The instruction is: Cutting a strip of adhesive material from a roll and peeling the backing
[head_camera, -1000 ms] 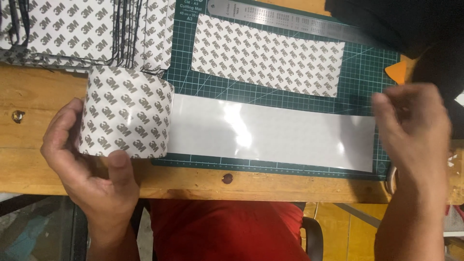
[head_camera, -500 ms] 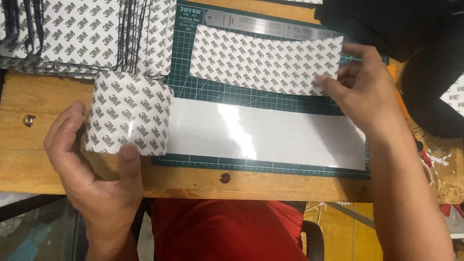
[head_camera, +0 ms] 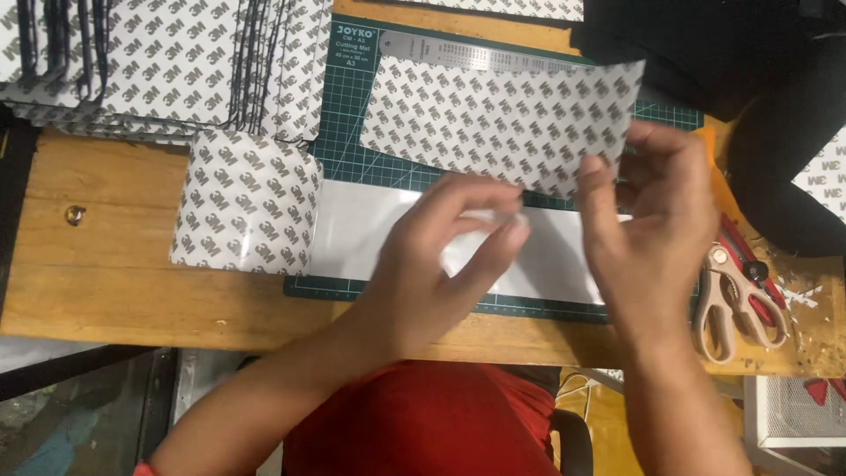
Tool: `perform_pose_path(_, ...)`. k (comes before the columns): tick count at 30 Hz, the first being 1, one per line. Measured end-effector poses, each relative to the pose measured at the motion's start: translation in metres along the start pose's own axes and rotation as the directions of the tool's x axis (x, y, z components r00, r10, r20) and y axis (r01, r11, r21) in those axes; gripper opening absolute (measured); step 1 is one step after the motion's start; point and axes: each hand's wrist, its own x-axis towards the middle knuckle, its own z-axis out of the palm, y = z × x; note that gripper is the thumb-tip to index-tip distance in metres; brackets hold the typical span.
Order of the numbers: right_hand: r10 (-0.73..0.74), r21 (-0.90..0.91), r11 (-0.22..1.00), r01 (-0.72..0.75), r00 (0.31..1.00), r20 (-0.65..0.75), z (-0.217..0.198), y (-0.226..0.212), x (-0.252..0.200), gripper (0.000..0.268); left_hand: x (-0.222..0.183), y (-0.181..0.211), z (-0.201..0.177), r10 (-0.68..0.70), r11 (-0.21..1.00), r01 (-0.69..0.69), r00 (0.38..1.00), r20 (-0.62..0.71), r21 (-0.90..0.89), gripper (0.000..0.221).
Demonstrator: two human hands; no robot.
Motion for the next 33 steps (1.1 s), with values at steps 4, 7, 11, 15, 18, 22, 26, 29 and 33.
perform_pose_path(4, -0.124, -0.175, 0.977, 0.119, 0.992, -0.014, 0.01, -0.008, -0.01, 0.028, 0.03, -0.022, 0.018, -0.012, 0.992, 0.016, 0.999, 0.032, -0.126, 0.049)
perform_pose_path(7, -0.224, -0.267, 0.937, 0.225, 0.974, 0.034, 0.011, -0.003, -0.014, 0.033, 0.037, -0.027, 0.023, 0.021, 0.982, -0.017, 1.0, 0.021, -0.188, 0.046)
perform_pose_path(11, -0.295, -0.262, 0.914, 0.308, 0.951, 0.09, 0.015, 0.0, -0.017, 0.033, 0.036, -0.028, 0.021, -0.036, 0.944, 0.045, 0.999, 0.036, -0.328, 0.041)
perform_pose_path(15, -0.253, -0.23, 0.936, 0.266, 0.964, 0.085, 0.017, -0.008, -0.019, 0.025, 0.036, -0.038, 0.022, -0.073, 0.926, 0.054, 0.997, -0.036, -0.374, 0.038)
perform_pose_path(18, -0.242, -0.239, 0.936, 0.259, 0.965, 0.097, 0.016, -0.007, -0.02, 0.022, 0.035, -0.043, 0.02, -0.067, 0.934, 0.045, 0.997, -0.049, -0.355, 0.036)
perform_pose_path(22, -0.205, -0.218, 0.951, 0.219, 0.975, 0.086, 0.014, -0.01, -0.019, 0.022, 0.035, -0.047, 0.021, -0.137, 0.917, 0.101, 0.988, -0.066, -0.385, 0.037)
perform_pose_path(26, -0.206, -0.189, 0.957, 0.219, 0.975, 0.083, 0.012, -0.012, -0.014, 0.019, 0.034, -0.05, 0.021, -0.111, 0.913, 0.078, 0.992, -0.061, -0.4, 0.037)
perform_pose_path(29, -0.182, -0.182, 0.964, 0.192, 0.981, 0.07, 0.012, -0.008, -0.014, 0.017, 0.036, -0.047, 0.018, -0.123, 0.911, 0.101, 0.992, -0.028, -0.399, 0.038)
perform_pose_path(33, -0.193, -0.169, 0.965, 0.201, 0.979, 0.062, 0.012, -0.01, -0.013, 0.014, 0.036, -0.049, 0.017, -0.134, 0.904, 0.111, 0.991, -0.028, -0.413, 0.041)
